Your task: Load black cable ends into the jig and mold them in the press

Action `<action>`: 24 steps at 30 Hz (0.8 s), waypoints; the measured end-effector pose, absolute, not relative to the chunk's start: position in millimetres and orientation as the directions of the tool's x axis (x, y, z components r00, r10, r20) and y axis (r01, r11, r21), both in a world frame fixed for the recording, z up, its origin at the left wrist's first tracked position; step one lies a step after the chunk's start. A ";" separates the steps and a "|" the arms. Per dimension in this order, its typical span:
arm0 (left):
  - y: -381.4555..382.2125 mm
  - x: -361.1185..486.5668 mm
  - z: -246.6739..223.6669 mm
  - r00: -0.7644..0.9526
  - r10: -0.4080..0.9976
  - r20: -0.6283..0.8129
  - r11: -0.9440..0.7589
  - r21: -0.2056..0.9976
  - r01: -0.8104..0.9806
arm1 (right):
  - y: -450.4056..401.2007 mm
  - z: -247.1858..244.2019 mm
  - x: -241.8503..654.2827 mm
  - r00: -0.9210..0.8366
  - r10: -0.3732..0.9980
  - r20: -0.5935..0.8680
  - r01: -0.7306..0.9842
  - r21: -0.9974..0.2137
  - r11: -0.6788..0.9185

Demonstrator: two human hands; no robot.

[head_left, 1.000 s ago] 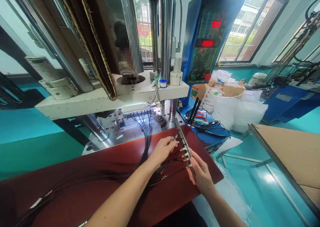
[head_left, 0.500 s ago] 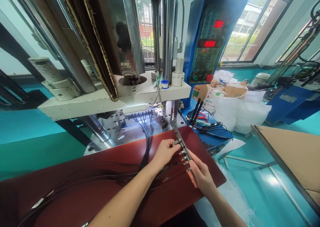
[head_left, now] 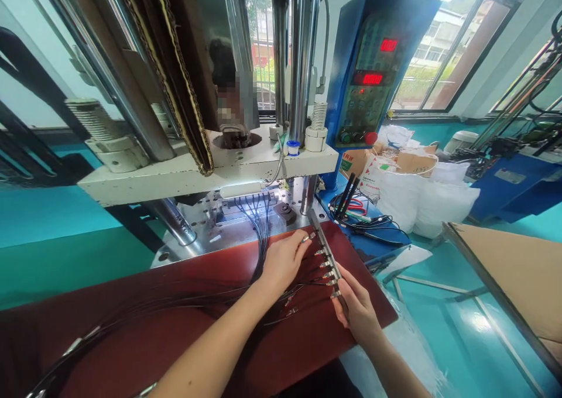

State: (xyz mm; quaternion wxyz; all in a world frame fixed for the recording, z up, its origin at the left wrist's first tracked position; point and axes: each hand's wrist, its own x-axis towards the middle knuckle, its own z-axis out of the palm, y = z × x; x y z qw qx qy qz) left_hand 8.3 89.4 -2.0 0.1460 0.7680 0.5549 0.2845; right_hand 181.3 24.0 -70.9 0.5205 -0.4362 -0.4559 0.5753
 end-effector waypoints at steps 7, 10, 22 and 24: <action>100.3 13.5 -13.4 0.320 0.938 0.133 -0.337 0.569 0.750 | 22.8 -68.4 183.0 -0.095 0.995 -0.025 -0.207 -0.977 -0.045; 106.9 11.2 -15.7 0.412 0.907 0.088 -0.318 0.784 0.533 | 23.2 -69.7 184.4 -0.115 0.992 -0.047 -0.202 -0.977 -0.070; 106.4 7.1 -13.0 0.399 0.916 -0.042 -0.062 0.968 0.244 | 24.4 -69.8 184.9 -0.136 0.990 -0.040 -0.182 -0.981 -0.065; 106.6 6.6 -11.3 0.394 0.916 -0.073 -0.019 0.974 0.225 | 25.0 -68.8 185.0 -0.139 0.990 -0.025 -0.179 -0.982 -0.050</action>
